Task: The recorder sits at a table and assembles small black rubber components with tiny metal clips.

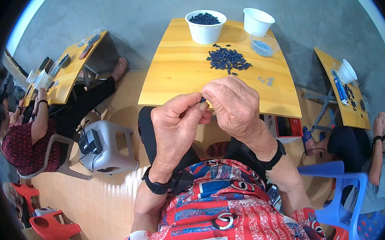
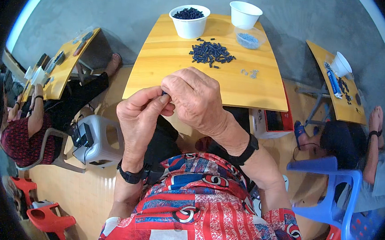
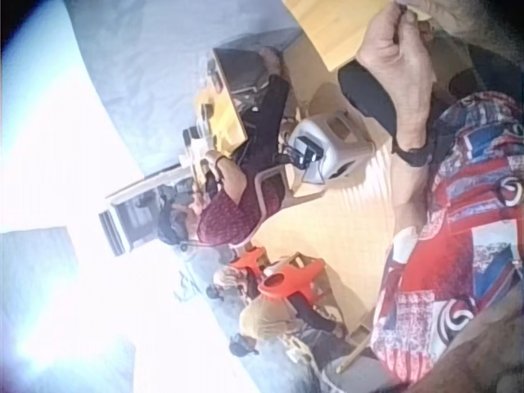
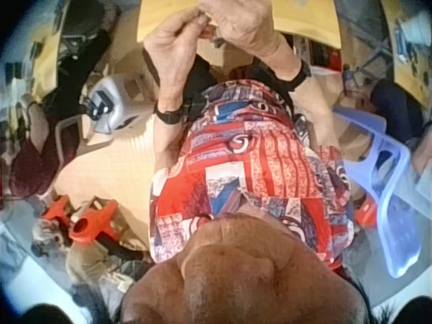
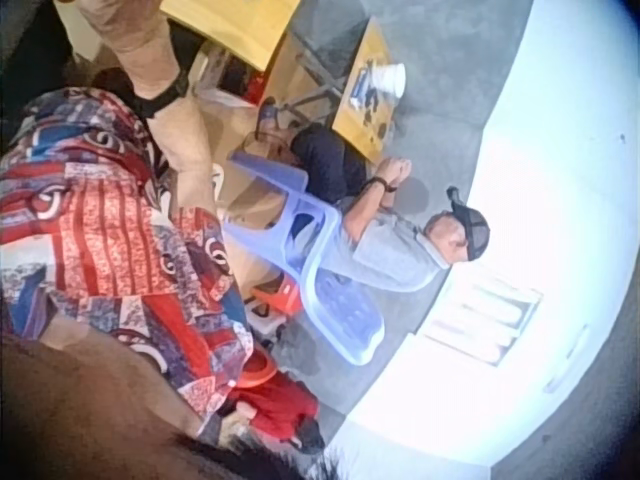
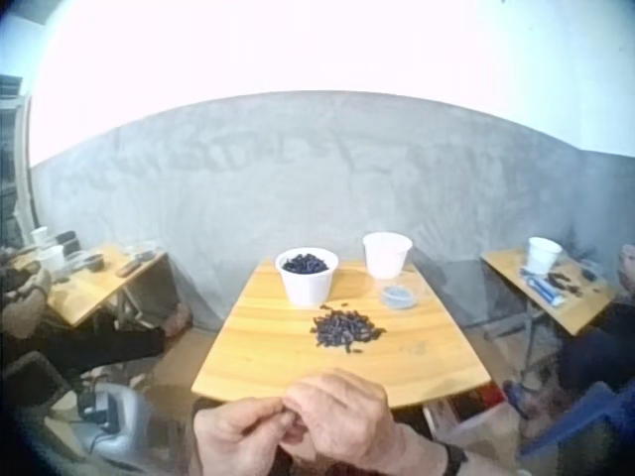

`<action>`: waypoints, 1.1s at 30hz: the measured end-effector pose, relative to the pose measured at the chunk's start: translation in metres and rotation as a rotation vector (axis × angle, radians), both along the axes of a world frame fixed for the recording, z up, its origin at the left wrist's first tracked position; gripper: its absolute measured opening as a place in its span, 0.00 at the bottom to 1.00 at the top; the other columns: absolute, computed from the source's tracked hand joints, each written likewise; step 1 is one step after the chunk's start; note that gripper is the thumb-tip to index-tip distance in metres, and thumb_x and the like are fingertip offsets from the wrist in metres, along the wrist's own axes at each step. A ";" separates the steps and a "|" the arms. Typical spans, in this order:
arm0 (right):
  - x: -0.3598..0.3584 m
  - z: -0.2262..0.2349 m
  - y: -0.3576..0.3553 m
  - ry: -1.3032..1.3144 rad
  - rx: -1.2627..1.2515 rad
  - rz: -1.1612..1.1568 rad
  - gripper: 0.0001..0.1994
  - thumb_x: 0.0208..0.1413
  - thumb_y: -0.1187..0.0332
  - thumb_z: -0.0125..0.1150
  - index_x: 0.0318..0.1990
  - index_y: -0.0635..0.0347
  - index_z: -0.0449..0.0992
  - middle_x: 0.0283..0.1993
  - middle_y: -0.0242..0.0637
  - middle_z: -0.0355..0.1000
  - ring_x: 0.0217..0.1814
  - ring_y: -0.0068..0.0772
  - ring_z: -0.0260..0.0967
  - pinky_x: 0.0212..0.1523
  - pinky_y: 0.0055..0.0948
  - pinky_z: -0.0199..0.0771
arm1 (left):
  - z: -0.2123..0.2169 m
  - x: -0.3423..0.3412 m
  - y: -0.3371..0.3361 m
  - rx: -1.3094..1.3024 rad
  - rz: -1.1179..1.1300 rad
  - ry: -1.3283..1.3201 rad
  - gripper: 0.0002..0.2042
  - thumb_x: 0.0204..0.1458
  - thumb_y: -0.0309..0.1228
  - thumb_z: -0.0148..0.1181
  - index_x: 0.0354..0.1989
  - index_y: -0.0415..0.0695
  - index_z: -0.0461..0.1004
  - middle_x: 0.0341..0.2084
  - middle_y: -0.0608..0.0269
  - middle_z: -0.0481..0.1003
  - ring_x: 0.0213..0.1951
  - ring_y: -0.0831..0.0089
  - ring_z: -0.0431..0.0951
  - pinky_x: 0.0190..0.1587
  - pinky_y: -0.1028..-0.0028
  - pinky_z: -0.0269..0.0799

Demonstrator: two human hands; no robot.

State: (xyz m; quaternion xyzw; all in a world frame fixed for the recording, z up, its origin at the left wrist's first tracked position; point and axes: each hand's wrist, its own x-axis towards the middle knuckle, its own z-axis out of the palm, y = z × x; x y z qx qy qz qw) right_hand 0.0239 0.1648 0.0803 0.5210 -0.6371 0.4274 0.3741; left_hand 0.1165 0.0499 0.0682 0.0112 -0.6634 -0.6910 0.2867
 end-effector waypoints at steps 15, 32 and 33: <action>0.007 -0.002 0.015 -0.475 -0.044 0.101 0.05 0.54 0.73 0.61 0.32 0.65 0.74 0.26 0.39 0.72 0.28 0.35 0.72 0.28 0.28 0.70 | 0.002 -0.005 -0.002 0.294 -0.244 -0.087 0.06 0.52 0.19 0.59 0.38 0.33 0.78 0.27 0.56 0.79 0.27 0.73 0.80 0.32 0.76 0.79; 0.017 0.003 0.025 -0.179 0.060 -0.041 0.04 0.49 0.76 0.61 0.32 0.63 0.74 0.26 0.39 0.70 0.27 0.40 0.71 0.26 0.33 0.71 | -0.009 -0.005 0.000 0.367 -0.319 -0.048 0.06 0.52 0.20 0.58 0.38 0.34 0.78 0.28 0.51 0.79 0.27 0.69 0.81 0.30 0.74 0.80; 0.017 0.003 0.027 -0.180 0.059 -0.040 0.04 0.49 0.76 0.61 0.32 0.63 0.74 0.26 0.39 0.70 0.27 0.40 0.71 0.26 0.33 0.71 | -0.007 -0.005 0.002 0.366 -0.318 -0.048 0.06 0.52 0.20 0.58 0.38 0.34 0.78 0.28 0.51 0.79 0.27 0.69 0.81 0.30 0.74 0.80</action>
